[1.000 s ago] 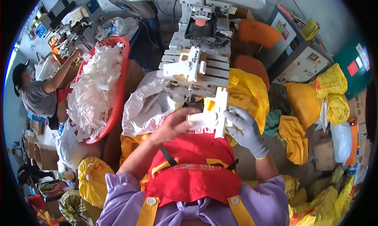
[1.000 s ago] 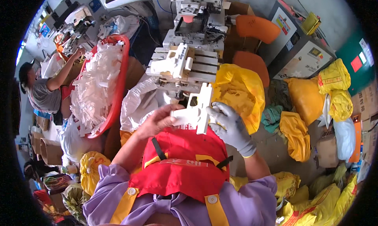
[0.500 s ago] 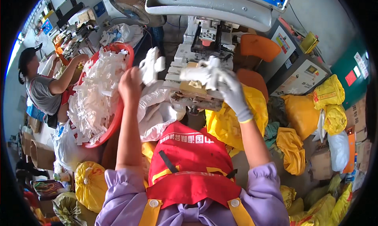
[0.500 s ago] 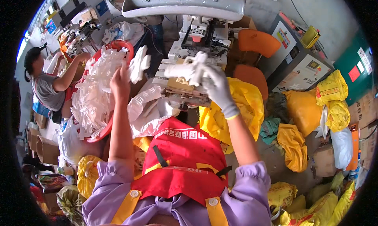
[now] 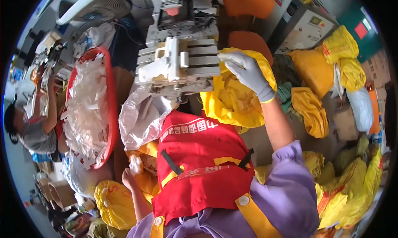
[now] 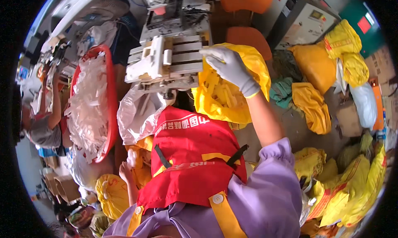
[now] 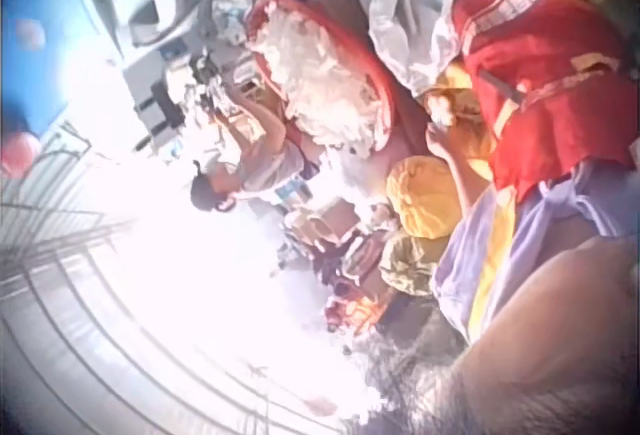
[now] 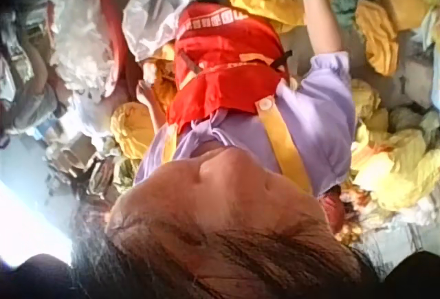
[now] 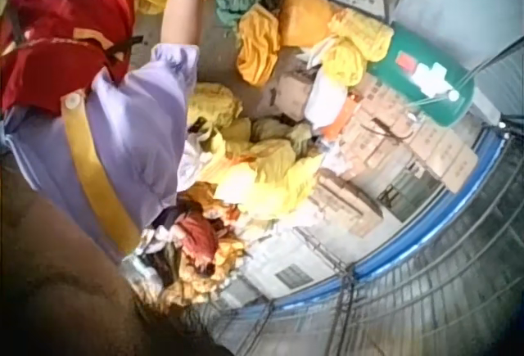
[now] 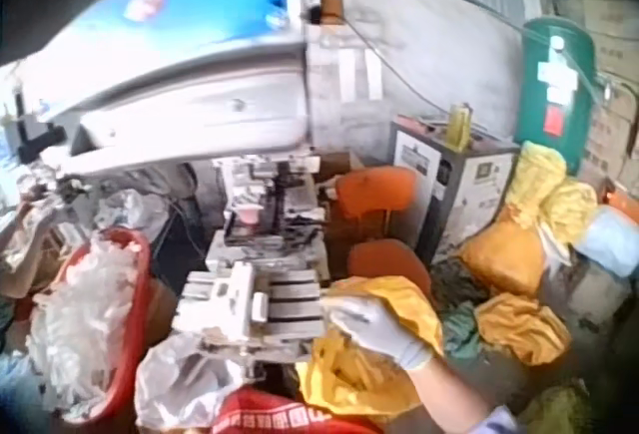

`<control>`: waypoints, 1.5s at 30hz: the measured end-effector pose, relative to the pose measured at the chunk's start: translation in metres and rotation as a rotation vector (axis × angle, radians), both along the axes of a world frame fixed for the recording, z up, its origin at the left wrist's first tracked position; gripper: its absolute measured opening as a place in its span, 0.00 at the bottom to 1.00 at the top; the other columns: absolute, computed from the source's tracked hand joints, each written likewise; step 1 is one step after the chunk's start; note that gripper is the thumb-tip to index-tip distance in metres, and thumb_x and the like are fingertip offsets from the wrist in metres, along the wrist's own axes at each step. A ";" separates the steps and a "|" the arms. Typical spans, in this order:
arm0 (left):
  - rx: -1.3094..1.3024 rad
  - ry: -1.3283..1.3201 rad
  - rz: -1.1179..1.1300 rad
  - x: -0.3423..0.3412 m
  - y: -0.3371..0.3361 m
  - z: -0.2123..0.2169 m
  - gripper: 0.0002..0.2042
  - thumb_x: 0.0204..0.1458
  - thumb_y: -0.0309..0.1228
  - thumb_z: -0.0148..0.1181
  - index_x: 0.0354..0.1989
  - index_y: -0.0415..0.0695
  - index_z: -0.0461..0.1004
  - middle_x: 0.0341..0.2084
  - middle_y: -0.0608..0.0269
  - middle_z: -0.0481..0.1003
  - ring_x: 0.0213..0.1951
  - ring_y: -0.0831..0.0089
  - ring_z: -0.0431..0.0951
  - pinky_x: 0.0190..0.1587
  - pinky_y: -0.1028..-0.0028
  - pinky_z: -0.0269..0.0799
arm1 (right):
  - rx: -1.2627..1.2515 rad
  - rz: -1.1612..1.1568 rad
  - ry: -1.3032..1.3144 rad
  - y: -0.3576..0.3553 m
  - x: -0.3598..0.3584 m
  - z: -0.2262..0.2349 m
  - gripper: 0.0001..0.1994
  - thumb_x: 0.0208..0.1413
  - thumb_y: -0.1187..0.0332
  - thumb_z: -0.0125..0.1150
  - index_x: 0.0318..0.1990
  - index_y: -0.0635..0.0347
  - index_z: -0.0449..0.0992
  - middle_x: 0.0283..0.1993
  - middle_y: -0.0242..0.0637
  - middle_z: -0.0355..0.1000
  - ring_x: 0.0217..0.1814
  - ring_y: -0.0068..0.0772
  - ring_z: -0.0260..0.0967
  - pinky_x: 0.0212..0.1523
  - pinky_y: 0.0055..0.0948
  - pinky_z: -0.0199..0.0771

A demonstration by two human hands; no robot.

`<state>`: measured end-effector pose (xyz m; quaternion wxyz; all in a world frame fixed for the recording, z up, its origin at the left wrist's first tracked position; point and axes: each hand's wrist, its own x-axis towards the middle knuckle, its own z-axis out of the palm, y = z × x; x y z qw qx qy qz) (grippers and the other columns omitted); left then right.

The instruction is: The person stamps text onto plastic toy gun components by placing each part onto a printing machine fixture, allowing the machine to stamp it, and transferring the printed pieces into bags.

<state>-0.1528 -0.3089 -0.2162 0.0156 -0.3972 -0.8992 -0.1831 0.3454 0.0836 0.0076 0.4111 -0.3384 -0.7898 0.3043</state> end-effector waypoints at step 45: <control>0.572 -0.199 -0.544 0.098 0.232 0.169 0.06 0.49 0.27 0.56 0.33 0.38 0.76 0.27 0.53 0.76 0.32 0.58 0.76 0.36 0.68 0.71 | -1.088 -0.243 0.176 -0.161 0.098 -0.185 0.13 0.52 0.75 0.55 0.46 0.65 0.73 0.29 0.30 0.70 0.31 0.24 0.67 0.36 0.20 0.67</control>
